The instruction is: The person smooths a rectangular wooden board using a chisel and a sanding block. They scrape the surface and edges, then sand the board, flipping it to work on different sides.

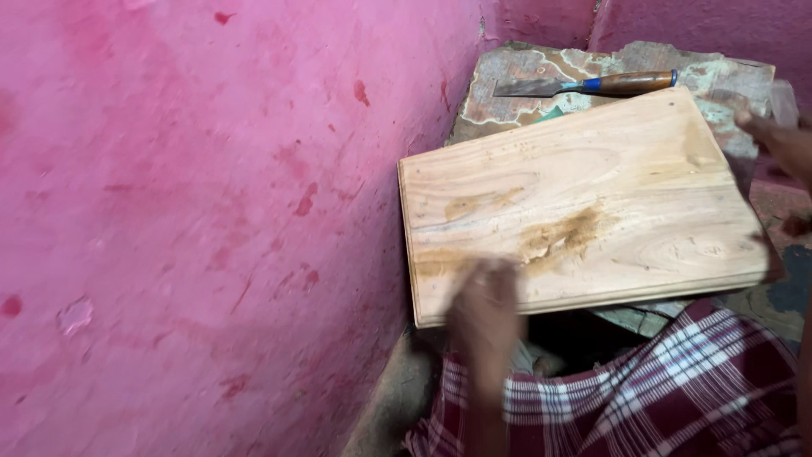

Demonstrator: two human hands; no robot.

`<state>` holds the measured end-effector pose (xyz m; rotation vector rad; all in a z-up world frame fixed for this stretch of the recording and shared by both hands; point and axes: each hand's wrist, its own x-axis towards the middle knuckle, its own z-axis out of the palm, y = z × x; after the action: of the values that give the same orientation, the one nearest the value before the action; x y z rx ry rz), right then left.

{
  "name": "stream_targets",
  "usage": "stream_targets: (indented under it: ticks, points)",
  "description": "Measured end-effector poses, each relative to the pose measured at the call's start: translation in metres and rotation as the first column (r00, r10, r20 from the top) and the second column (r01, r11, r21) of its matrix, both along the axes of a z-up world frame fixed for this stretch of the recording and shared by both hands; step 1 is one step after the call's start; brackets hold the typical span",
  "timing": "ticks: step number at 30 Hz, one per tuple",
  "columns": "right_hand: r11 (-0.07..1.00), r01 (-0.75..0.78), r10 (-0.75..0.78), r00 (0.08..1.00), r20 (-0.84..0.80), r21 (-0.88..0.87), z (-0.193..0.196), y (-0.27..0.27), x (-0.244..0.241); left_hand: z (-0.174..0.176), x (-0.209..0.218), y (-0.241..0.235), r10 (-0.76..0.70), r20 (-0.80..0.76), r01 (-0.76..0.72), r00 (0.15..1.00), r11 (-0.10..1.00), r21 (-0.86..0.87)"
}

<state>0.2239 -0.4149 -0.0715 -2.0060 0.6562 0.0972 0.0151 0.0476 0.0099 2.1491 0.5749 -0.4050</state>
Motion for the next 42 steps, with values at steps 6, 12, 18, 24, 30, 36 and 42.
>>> stream_targets:
  ticks: [6, 12, 18, 24, 30, 36, 42]
  points:
    - [0.98, -0.095, 0.008, 0.895, 0.446, 0.175, -0.052, 0.033, -0.057, 0.0, 0.055, 0.063, 0.181, 0.444, -0.339, 0.878, 0.889, 0.308]
    - [0.925, -0.14, -0.077, 0.841, 0.536, 0.353, -0.049, 0.07, -0.053, -0.016, 0.05, 0.071, 0.24, 0.354, -0.342, 0.904, 0.902, 0.263]
    - [0.981, -0.068, -0.027, 0.883, 0.468, 0.184, 0.002, 0.08, -0.044, -0.027, 0.042, 0.069, 0.275, 0.39, -0.372, 0.879, 0.906, 0.2]
    - [0.992, -0.079, 0.03, 0.904, 0.425, 0.099, 0.015, 0.101, -0.041, -0.031, 0.028, 0.077, 0.286, 0.379, -0.378, 0.88, 0.906, 0.192]
    - [0.998, -0.06, 0.053, 0.913, 0.404, 0.005, 0.034, 0.103, -0.044, -0.028, 0.013, 0.079, 0.324, 0.322, -0.382, 0.889, 0.914, 0.134]
    - [0.99, -0.111, 0.137, 0.925, 0.353, -0.092, 0.056, 0.117, -0.045, -0.042, -0.004, 0.085, 0.338, 0.294, -0.388, 0.894, 0.912, 0.131]
    - [0.973, -0.126, 0.181, 0.935, 0.305, -0.193, 0.087, 0.135, -0.043, -0.068, -0.04, 0.095, 0.408, 0.19, -0.428, 0.893, 0.9, 0.08]
